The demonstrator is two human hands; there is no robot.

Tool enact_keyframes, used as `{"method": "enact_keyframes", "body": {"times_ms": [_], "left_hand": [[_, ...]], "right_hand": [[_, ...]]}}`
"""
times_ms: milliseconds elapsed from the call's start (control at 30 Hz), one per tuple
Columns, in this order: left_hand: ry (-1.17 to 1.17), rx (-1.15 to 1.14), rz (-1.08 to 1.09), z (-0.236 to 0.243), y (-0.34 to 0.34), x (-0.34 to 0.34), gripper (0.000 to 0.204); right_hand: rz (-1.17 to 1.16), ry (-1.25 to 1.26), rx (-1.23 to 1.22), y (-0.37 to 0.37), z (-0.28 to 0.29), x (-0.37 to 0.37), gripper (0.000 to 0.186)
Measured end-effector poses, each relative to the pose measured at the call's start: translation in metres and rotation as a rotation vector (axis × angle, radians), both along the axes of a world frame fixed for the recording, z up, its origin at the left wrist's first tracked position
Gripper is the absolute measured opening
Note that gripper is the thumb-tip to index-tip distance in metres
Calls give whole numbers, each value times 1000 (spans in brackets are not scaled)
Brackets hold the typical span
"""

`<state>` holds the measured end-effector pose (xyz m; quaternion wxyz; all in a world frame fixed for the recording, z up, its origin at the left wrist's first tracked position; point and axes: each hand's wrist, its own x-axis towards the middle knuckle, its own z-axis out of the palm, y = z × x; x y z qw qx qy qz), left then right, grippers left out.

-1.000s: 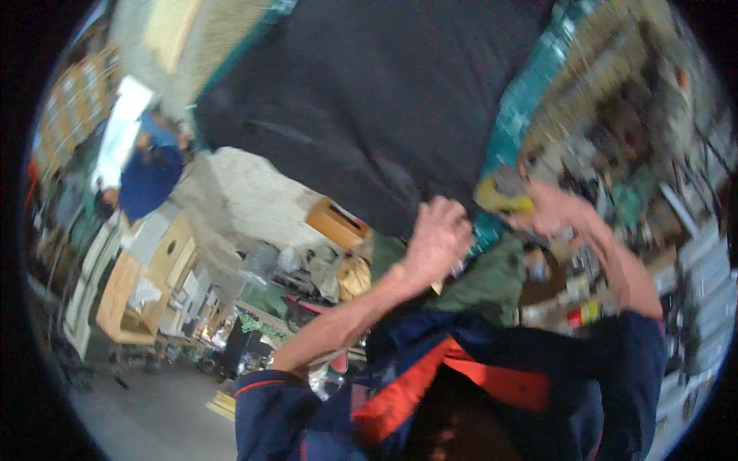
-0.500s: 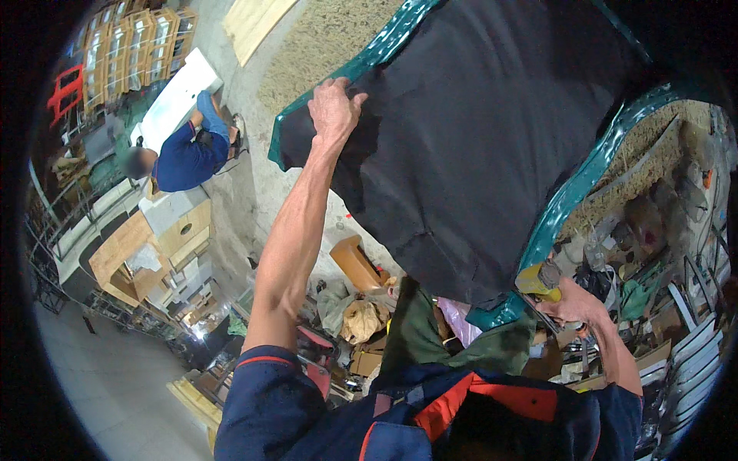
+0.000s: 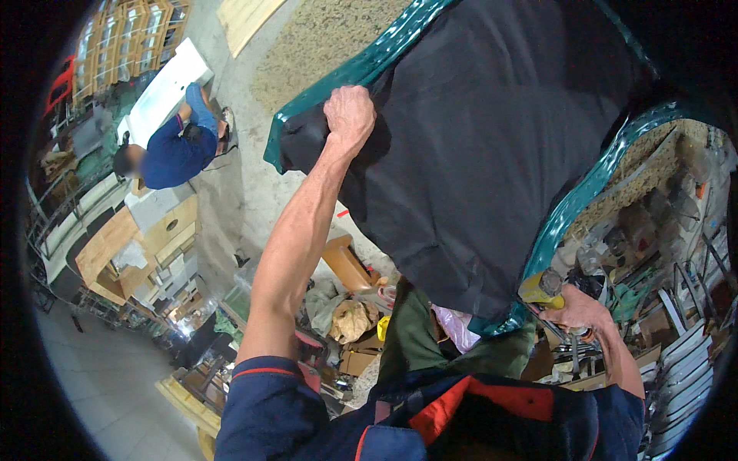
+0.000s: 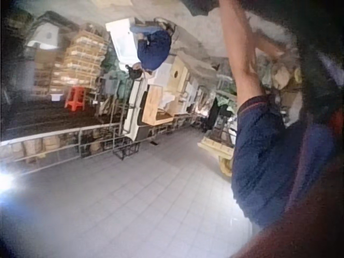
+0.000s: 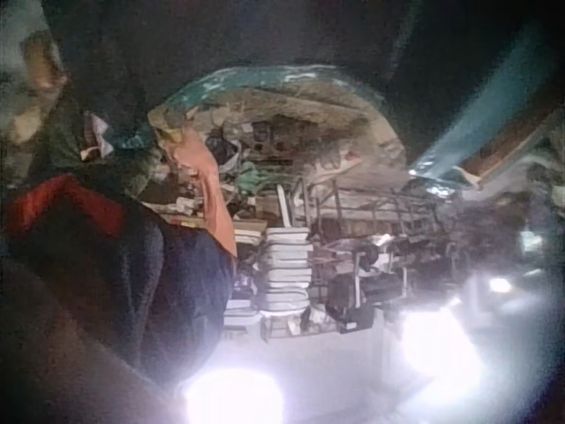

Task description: The person staples black fabric onto a green chair frame using a pneumatic staple gun, trims excess fabric with scissors, and repositions the chair to continue attaching the fabric around the edges.

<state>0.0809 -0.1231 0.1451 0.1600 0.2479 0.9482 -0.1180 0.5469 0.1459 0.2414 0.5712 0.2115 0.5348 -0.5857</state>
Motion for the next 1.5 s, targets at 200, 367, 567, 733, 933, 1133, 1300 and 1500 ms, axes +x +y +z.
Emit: {"method": "enact_keyframes", "body": {"times_ms": [200,367,567,733,933,1133,1300,1500], "left_hand": [[58,15,-16,-3,-2,-10,17],[26,66,-44,3,2,-15,19],[54,35,-19,1,8,-17,21],[12,-34,-88,-4,12,-19,21],[-49,-109,-176,-8,10,-26,20],[-122,-141,-310,-7,-1,-30,19],[-150,-168,-247,-10,2,-33,18],[-173,-174,-299,-9,3,-40,19]], "right_hand": [[39,-227,-23,5,7,-30,34],[-325,-212,52,14,5,-86,28],[-1242,-237,-394,-4,-57,-200,24],[-1535,-232,-766,-44,-130,-295,28],[-1680,-387,-871,-109,-183,-353,31],[-1710,-405,-1131,-137,-203,-369,32],[-1742,-470,-1085,-144,-210,-373,45],[-1754,-529,-1113,-143,-215,-377,48]]}}
